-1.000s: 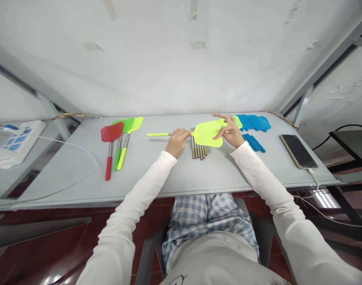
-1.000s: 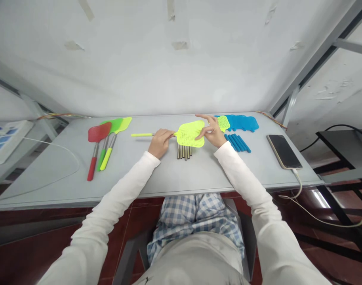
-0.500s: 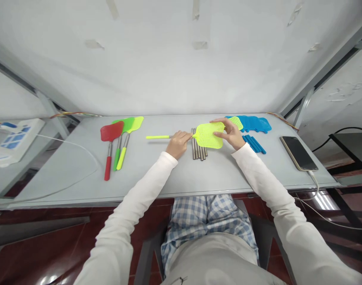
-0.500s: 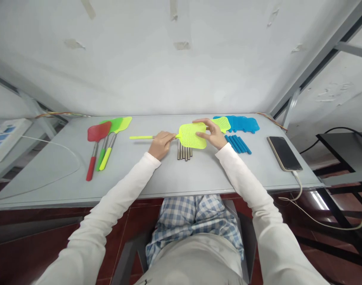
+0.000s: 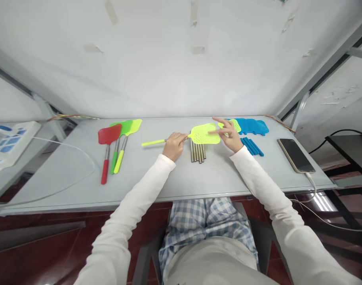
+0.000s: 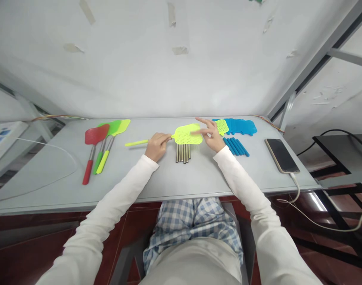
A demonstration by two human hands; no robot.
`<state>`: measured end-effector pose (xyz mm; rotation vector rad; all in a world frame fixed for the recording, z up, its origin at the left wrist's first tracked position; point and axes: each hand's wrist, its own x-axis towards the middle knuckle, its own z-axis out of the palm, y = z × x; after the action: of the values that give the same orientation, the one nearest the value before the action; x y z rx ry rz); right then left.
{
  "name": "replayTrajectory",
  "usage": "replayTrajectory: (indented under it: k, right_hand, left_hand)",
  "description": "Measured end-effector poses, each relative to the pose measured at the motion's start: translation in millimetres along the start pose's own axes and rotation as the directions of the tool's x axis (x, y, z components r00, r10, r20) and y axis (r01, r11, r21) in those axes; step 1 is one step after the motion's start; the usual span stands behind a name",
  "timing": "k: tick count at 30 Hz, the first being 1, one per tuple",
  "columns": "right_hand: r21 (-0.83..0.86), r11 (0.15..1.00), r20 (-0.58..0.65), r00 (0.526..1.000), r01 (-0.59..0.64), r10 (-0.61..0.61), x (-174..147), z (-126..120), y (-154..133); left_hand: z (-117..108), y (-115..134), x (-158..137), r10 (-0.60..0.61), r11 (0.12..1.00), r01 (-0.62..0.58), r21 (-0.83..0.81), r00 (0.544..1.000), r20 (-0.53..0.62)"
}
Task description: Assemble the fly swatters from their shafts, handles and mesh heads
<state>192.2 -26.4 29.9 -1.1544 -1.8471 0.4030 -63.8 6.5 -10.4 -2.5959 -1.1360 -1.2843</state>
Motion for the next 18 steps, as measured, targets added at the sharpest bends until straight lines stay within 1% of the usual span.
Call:
replayTrajectory:
  k: [1,2,3,4,5,6,7,8,9,10,12,14,16,18]
  right_hand:
    - [0.064,0.993,-0.02,0.995,-0.094,0.096,0.0,1.9,1.7]
    - [0.135,0.969,-0.017,0.977,-0.208,0.212,0.1,4.2,2.9]
    - [0.207,0.925,0.024,0.947,-0.318,0.321,0.1,6.5,3.5]
    - [0.273,0.871,0.094,0.913,-0.407,0.397,0.3,8.4,3.6]
    - [0.332,0.823,0.169,0.887,-0.461,0.429,0.5,9.5,3.4]
    - [0.383,0.792,0.224,0.88,-0.475,0.419,1.0,9.8,3.0]
    - [0.426,0.783,0.247,0.891,-0.453,0.381,1.7,9.0,2.7]
    - [0.454,0.796,0.233,0.915,-0.401,0.328,2.5,7.4,2.6]
    - [0.456,0.827,0.191,0.944,-0.328,0.269,3.4,5.3,2.7]
    - [0.422,0.873,0.134,0.97,-0.243,0.205,4.1,3.0,3.0]
    - [0.27,0.961,0.044,0.997,-0.069,0.059,4.5,-0.2,3.5]
    - [0.081,0.995,-0.005,0.998,0.064,-0.064,3.3,-0.1,2.6]
    - [-0.074,0.991,-0.017,0.993,0.115,-0.117,0.9,3.0,0.4]
    - [-0.167,0.978,-0.01,0.992,0.126,-0.129,-1.4,6.5,-2.2]
  left_hand:
    - [0.6,1.1,-1.0,0.015,1.0,-0.015,0.013,1.0,-0.012]
    - [1.2,2.4,-1.8,0.037,0.999,-0.036,0.029,0.999,-0.02]
    - [1.7,3.9,-2.6,0.062,0.997,-0.061,0.045,0.998,-0.022]
    - [2.2,5.4,-3.1,0.089,0.994,-0.087,0.062,0.996,-0.019]
    - [2.6,6.7,-3.5,0.111,0.991,-0.11,0.076,0.994,-0.013]
    - [2.9,7.7,-3.8,0.127,0.988,-0.126,0.087,0.992,-0.006]
    - [3.1,8.3,-3.9,0.134,0.986,-0.133,0.095,0.991,0.002]
    - [3.1,8.5,-3.9,0.132,0.986,-0.133,0.1,0.991,0.013]
    - [3.1,8.2,-3.9,0.126,0.987,-0.128,0.101,0.992,0.027]
    - [3.0,7.7,-3.8,0.117,0.988,-0.121,0.099,0.992,0.044]
    - [2.6,5.7,-3.3,0.095,0.991,-0.101,0.086,0.993,0.07]
    - [2.1,3.3,-2.6,0.073,0.995,-0.077,0.063,0.995,0.067]
    - [1.4,0.8,-1.8,0.042,0.999,-0.044,0.032,0.998,0.045]
    - [0.6,-1.4,-1.4,0.009,1.0,-0.009,0.0,0.999,0.034]
